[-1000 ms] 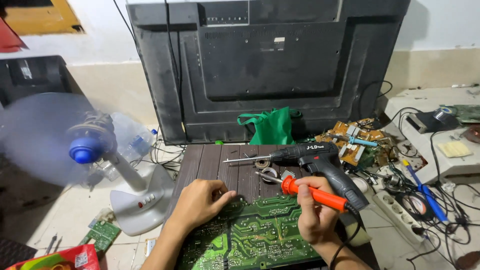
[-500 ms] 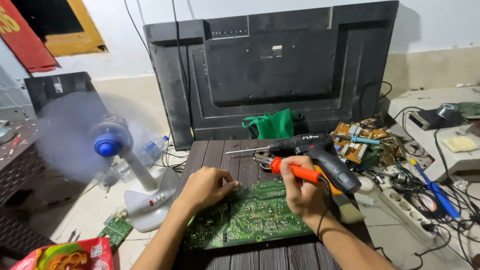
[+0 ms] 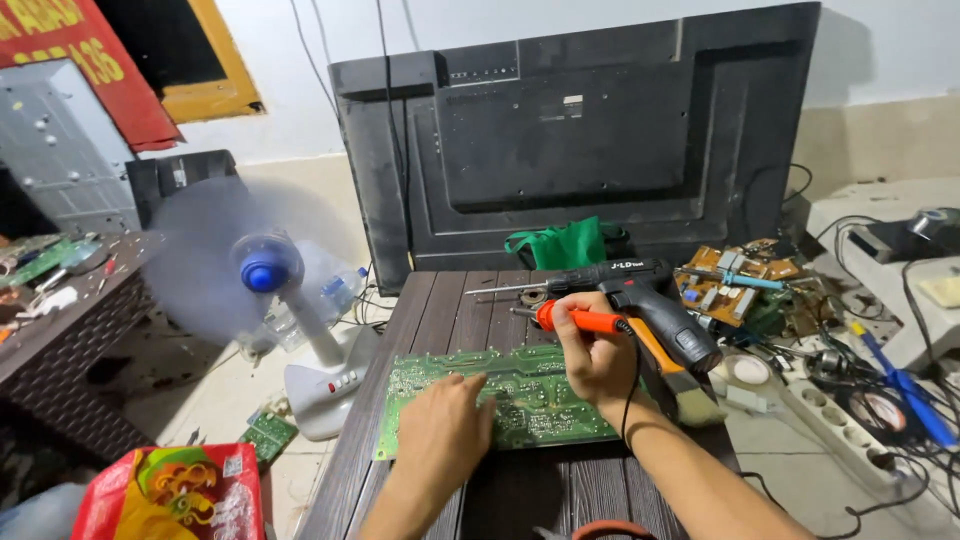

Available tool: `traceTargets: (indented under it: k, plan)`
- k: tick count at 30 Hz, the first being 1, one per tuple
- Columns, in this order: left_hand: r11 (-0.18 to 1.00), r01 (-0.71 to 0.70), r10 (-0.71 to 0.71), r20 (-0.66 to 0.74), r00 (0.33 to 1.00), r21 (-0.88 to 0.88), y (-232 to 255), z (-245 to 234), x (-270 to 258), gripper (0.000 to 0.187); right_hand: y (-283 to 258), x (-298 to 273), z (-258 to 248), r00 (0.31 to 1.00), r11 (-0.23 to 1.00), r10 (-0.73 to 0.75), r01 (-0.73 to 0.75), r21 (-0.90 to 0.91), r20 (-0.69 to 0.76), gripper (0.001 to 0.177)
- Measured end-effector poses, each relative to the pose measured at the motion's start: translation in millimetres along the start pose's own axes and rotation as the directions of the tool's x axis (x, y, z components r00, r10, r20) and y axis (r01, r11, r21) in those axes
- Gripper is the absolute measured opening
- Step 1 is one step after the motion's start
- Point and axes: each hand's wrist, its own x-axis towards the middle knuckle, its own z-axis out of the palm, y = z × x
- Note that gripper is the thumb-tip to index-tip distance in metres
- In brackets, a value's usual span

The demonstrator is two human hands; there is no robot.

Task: The person uses a soldering iron to work on a green circuit board placed on a wooden table. They hold the board steady with one hand while applying the soldering iron with the other, moving across different sections of the board.

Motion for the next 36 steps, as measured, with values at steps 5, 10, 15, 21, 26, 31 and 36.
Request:
traceTargets:
  k: [5,10,15,21,26,31,36]
  plan:
    - [0.992,0.110,-0.110,0.007,0.994,-0.054,17.0,17.8,-23.8,0.054,3.2,-1.2,-0.5,1.000,1.000,-0.007,0.007,-0.010,-0.004,0.030]
    - [0.993,0.100,-0.099,0.016,0.995,-0.059,22.2,30.1,-35.5,0.051,5.0,-0.2,-0.7,1.000,1.000,-0.028,0.028,-0.004,-0.008,0.031]
    - [0.987,0.115,-0.112,0.038,0.993,-0.116,25.2,28.4,-44.6,0.051,9.8,2.9,0.7,0.999,0.999,-0.052,0.052,-0.003,-0.014,0.030]
    - [0.974,0.186,-0.162,0.172,0.972,-0.133,25.5,24.4,-56.1,0.074,18.4,2.1,2.0,0.994,0.994,-0.109,0.108,-0.014,-0.033,0.028]
    - [0.980,0.153,-0.144,0.084,0.986,-0.124,22.9,40.5,-59.5,0.060,18.8,2.0,3.3,0.996,0.995,-0.087,0.086,-0.059,-0.011,0.028]
    - [0.984,0.144,-0.138,0.065,0.988,-0.105,22.5,44.4,-62.9,0.054,15.2,0.4,4.7,0.996,0.994,-0.089,0.088,-0.062,-0.014,0.029]
    - [0.991,0.108,-0.109,-0.010,0.994,-0.080,19.6,56.7,-67.0,0.050,13.1,-0.1,2.2,0.996,0.992,-0.090,0.088,-0.087,-0.027,0.029]
